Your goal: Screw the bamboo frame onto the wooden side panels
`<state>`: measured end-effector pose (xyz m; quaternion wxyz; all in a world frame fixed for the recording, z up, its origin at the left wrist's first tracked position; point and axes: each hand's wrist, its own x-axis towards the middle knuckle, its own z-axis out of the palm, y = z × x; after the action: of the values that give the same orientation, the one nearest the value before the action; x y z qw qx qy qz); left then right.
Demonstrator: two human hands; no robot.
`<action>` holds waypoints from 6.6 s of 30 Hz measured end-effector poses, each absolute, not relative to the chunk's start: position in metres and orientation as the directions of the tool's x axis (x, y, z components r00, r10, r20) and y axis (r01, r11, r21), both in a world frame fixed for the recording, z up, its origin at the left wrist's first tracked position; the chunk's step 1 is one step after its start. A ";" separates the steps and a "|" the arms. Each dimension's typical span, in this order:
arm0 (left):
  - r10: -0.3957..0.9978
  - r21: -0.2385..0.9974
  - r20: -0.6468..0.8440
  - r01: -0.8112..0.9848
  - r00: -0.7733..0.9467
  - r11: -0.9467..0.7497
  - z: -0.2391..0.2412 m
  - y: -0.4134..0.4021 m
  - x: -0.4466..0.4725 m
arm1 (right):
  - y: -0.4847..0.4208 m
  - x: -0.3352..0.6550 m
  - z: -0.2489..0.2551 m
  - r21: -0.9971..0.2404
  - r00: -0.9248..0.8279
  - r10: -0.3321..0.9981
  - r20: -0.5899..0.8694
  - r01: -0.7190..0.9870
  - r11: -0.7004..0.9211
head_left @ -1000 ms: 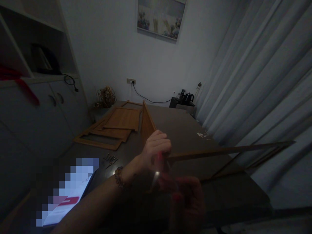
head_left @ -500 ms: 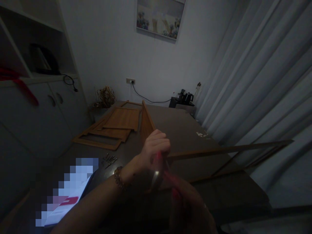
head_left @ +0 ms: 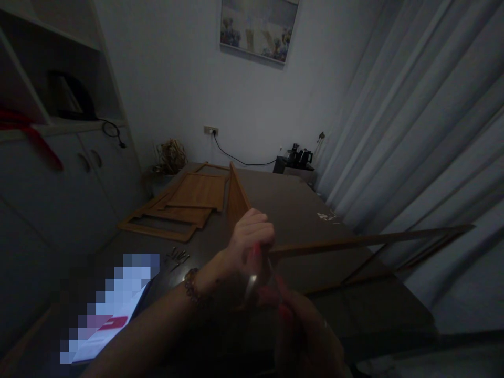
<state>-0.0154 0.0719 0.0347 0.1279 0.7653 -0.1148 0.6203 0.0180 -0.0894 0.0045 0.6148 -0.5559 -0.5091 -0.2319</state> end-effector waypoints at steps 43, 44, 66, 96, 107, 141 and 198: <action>-0.054 0.006 0.986 -0.351 0.161 -0.936 0.033 0.073 -0.011 | -0.078 0.042 -0.008 -0.464 0.388 0.256 0.885 0.697 0.548; -0.058 0.003 0.985 -0.346 0.164 -0.938 0.034 0.073 -0.012 | -0.078 0.042 -0.005 -0.446 0.352 0.274 0.895 0.727 0.522; -0.046 0.032 0.975 -0.341 0.220 -0.940 0.034 0.072 -0.014 | -0.076 0.042 0.011 -0.250 0.105 0.328 0.939 0.862 0.441; -0.089 -0.013 0.976 -0.358 0.197 -0.934 0.035 0.069 -0.011 | -0.072 0.030 0.026 -0.232 0.268 0.035 0.963 0.755 0.613; -0.073 -0.001 0.979 -0.350 0.193 -0.937 0.037 0.067 -0.012 | -0.072 0.033 0.014 -0.266 0.181 0.230 0.956 0.867 0.422; -0.082 -0.007 0.976 -0.344 0.204 -0.939 0.036 0.069 -0.011 | -0.072 0.020 0.029 -0.250 0.166 0.230 0.959 0.881 0.403; -0.055 0.025 0.975 -0.353 0.217 -0.935 0.037 0.065 -0.013 | -0.077 0.029 0.022 -0.251 0.110 0.346 0.932 0.885 0.393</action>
<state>-0.0125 0.0653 0.0375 0.1218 0.7703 -0.1327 0.6117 0.0286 -0.0772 0.0222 0.5569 -0.4949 -0.6217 -0.2417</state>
